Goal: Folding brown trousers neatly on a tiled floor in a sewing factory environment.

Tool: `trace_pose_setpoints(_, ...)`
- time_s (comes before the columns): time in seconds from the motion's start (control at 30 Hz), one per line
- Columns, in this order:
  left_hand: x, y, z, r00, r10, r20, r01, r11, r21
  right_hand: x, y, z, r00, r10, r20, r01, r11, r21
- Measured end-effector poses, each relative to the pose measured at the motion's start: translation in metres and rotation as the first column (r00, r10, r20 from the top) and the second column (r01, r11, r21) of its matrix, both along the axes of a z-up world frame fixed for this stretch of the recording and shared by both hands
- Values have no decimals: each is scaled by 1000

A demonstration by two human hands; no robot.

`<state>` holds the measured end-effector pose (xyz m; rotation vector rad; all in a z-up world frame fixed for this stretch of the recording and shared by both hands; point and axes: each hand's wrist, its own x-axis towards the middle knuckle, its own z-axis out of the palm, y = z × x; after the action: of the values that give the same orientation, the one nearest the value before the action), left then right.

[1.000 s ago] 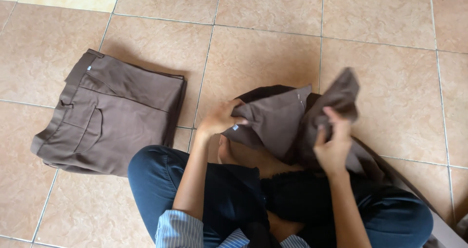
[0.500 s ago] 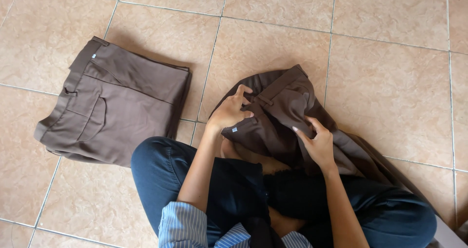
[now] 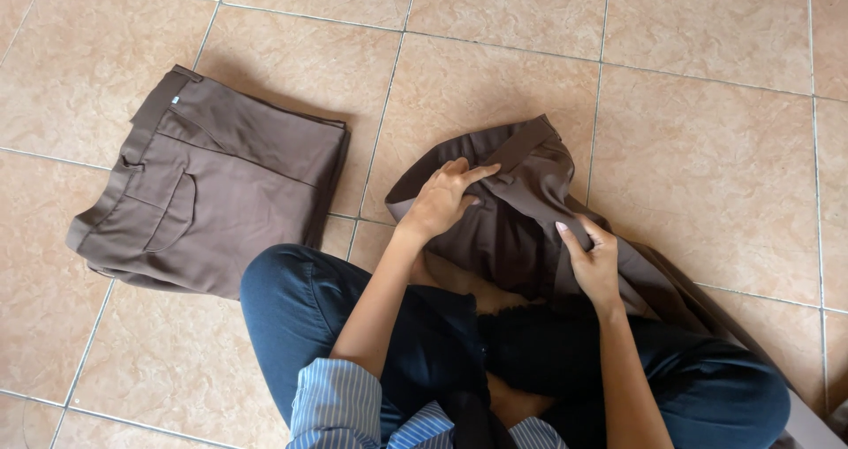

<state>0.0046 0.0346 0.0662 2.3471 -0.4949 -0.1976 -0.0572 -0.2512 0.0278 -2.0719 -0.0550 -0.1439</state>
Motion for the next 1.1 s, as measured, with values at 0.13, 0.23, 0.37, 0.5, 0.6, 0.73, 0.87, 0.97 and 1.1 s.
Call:
trace_pose_setpoints(0.13,5,-2,-6,894,193,405,-235,970,57,-4,14,33,996,90,9,-87,978,-187)
trace_pose_setpoints(0.23,7,28,34,736,313,600,-397,918,7,-9,12,62,994,98,-43,-105,812,-574)
trace_pose_setpoints(0.37,-10,55,84,600,477,642,-507,848,-156,-4,-30,59,991,-128,-33,71,727,-683)
trace_pose_setpoints(0.5,-24,85,110,361,711,603,-590,675,-443,-6,-78,58,963,-249,104,262,766,-587)
trace_pose_setpoints(0.6,-34,109,121,224,820,526,-574,547,-609,-4,-95,55,868,-295,399,485,676,-555)
trace_pose_setpoints(0.73,-44,137,130,120,857,500,-525,483,-701,-7,-58,78,784,-145,604,476,765,-434)
trace_pose_setpoints(0.87,-42,171,101,96,897,432,-481,422,-768,1,-59,11,954,-42,296,266,573,-775)
trace_pose_setpoints(0.97,-40,180,87,36,918,395,-499,359,-789,9,-68,-31,985,-108,136,172,494,-852)
trace_pose_setpoints(1.1,-42,177,88,17,932,361,-512,319,-798,31,-112,-28,857,-284,429,474,761,-443)
